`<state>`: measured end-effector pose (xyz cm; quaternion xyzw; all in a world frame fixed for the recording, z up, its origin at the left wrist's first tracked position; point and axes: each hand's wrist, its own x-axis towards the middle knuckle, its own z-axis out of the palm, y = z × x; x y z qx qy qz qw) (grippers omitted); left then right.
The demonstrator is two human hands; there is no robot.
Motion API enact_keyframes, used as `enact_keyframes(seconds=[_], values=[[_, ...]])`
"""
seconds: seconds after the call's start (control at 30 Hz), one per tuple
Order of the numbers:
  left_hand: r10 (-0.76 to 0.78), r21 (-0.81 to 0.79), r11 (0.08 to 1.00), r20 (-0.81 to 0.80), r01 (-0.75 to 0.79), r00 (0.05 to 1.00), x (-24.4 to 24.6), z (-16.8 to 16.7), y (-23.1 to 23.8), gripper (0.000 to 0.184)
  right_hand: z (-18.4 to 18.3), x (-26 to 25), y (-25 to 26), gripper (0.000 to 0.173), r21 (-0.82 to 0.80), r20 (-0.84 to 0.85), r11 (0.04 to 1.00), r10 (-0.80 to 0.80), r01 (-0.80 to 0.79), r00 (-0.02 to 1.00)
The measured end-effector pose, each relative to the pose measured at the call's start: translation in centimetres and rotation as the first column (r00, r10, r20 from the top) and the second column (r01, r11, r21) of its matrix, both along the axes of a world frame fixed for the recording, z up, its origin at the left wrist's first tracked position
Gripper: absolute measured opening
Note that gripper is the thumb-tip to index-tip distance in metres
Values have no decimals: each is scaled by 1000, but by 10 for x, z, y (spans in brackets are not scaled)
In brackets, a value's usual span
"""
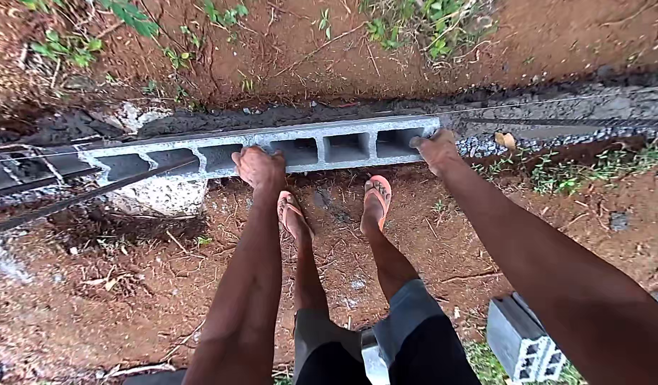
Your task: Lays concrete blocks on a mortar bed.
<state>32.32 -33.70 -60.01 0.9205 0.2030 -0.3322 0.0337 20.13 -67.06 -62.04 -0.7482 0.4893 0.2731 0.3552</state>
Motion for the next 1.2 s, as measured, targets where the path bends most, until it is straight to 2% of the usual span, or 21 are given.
enact_keyframes(seconds=[0.27,0.4,0.63,0.87,1.0,1.2], values=[[-29,14,999,26,29,999,0,-3,-1,52,-5,1,-3,45,-10,-22,1000,11,-11,1000],[-70,12,998,38,70,997,-2,-11,2,59,1,3,-1,53,-3,14,999,-33,33,999],[-75,4,997,56,75,996,-2,-8,0,59,3,11,-5,56,44,-82,999,33,-29,996],[-69,25,997,66,67,995,-2,-10,-3,53,2,14,-6,52,61,-99,998,39,-33,994],[-63,48,997,51,60,997,0,-10,-4,52,2,15,-5,58,63,-99,997,51,-45,994],[-63,51,997,51,61,997,0,-14,2,52,0,16,-5,52,79,-109,996,45,-37,993]])
